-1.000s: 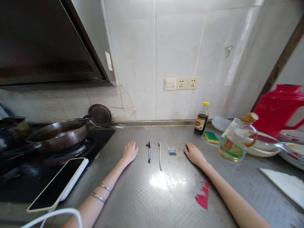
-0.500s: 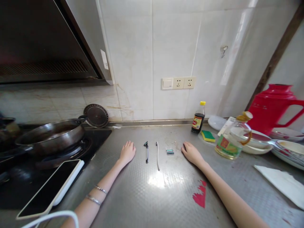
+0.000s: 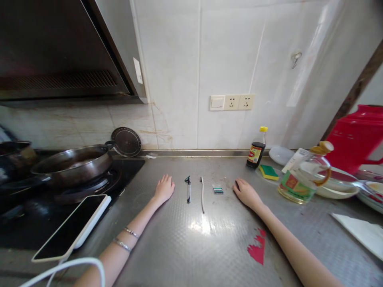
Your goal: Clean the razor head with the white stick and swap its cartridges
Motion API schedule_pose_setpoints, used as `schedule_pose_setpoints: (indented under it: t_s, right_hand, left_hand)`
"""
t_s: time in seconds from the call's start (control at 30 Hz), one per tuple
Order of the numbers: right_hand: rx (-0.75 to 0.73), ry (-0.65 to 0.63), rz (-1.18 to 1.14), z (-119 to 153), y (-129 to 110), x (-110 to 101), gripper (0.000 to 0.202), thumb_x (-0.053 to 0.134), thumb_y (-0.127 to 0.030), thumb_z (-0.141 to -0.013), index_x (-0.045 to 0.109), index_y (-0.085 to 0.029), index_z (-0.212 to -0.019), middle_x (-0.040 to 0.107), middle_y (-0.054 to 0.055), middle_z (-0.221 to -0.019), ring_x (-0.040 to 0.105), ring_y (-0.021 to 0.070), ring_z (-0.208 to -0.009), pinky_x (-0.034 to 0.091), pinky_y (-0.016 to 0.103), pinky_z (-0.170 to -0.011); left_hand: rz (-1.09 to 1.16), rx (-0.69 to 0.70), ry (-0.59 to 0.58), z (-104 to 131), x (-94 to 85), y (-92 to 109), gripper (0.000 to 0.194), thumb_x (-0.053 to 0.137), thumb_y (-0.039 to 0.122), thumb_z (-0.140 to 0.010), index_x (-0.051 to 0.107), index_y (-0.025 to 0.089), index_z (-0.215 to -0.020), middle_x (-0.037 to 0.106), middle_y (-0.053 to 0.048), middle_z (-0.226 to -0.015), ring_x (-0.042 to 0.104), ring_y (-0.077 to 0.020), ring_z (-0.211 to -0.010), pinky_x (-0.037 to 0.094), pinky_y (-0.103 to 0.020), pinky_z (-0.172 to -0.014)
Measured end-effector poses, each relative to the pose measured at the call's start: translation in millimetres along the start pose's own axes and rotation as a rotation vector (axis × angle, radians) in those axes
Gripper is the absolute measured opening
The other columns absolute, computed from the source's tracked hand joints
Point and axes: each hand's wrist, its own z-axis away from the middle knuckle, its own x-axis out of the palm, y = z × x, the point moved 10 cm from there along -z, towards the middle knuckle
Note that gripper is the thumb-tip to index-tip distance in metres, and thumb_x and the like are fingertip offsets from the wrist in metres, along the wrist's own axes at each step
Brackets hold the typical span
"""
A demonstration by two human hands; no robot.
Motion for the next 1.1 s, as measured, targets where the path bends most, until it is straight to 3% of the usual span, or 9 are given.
schedule_pose_setpoints:
  t_s: [0.37,0.53,0.63,0.73,0.83,0.97,1.1]
  right_hand:
    - [0.001,-0.014,0.038,0,0,1,0.043,0.036,-0.027,-0.086,0.055,-0.001,-0.115,0.054,0.023,-0.121,0.048,0.0269,-0.115,0.035,0.034,-0.097]
    - [0.006,-0.015,0.005,0,0,0,0.042,0.038,-0.026,-0.085,0.054,-0.003,-0.115,0.054,0.022,-0.121,0.049,0.0262,-0.114,0.033,0.034,-0.098]
    - [0.015,-0.021,0.003,0,0,-1,0.041,0.038,-0.026,-0.085,0.055,-0.003,-0.115,0.053,0.022,-0.122,0.048,0.0267,-0.115,0.033,0.034,-0.097]
    - [0.012,-0.022,0.007,0,-1,-2,0.041,0.037,-0.026,-0.085,0.055,-0.003,-0.114,0.053,0.023,-0.122,0.049,0.0274,-0.113,0.034,0.034,-0.096]
    - [0.001,-0.018,0.01,0,-2,-3,0.042,0.037,-0.026,-0.085,0.056,-0.001,-0.113,0.054,0.024,-0.12,0.05,0.0283,-0.112,0.034,0.035,-0.096]
    - [0.004,-0.02,0.019,0,-2,-3,0.043,0.036,-0.027,-0.086,0.056,-0.001,-0.113,0.055,0.024,-0.119,0.05,0.0287,-0.112,0.035,0.035,-0.095]
    - [-0.009,-0.015,0.025,0,-5,-5,0.042,0.035,-0.026,-0.086,0.057,-0.002,-0.113,0.054,0.024,-0.12,0.05,0.0289,-0.113,0.036,0.035,-0.094]
  left_hand:
    - [0.007,-0.002,0.001,-1,0.5,-1,0.041,0.03,0.026,-0.088,0.046,0.01,-0.123,0.041,-0.014,-0.136,0.034,-0.0254,-0.127,0.028,-0.038,-0.102]
    - [0.028,0.042,0.133,10,-37.9,19,0.031,0.038,0.023,-0.085,0.053,0.015,-0.111,0.055,-0.012,-0.12,0.047,-0.0217,-0.114,0.034,-0.032,-0.095]
    - [0.071,0.064,0.11,22,-52.2,45,0.024,0.039,0.03,-0.086,0.06,0.018,-0.091,0.063,-0.008,-0.099,0.055,-0.0206,-0.099,0.039,-0.031,-0.086]
    - [0.086,0.072,-0.067,35,-42.3,72,0.031,0.04,0.04,-0.085,0.063,0.019,-0.081,0.067,-0.006,-0.085,0.061,-0.0191,-0.083,0.041,-0.029,-0.077]
    - [0.033,0.08,-0.114,45,-37.1,87,0.034,0.046,0.046,-0.08,0.065,0.018,-0.08,0.068,-0.009,-0.081,0.063,-0.0228,-0.08,0.042,-0.032,-0.074]
    - [0.041,0.043,-0.18,48,-26.2,85,0.032,0.048,0.042,-0.077,0.067,0.017,-0.075,0.068,-0.011,-0.08,0.064,-0.0258,-0.077,0.043,-0.031,-0.064]
    - [0.071,0.036,-0.167,46,-25.1,83,0.028,0.048,0.035,-0.075,0.068,0.017,-0.071,0.069,-0.012,-0.078,0.064,-0.0259,-0.076,0.042,-0.031,-0.062]
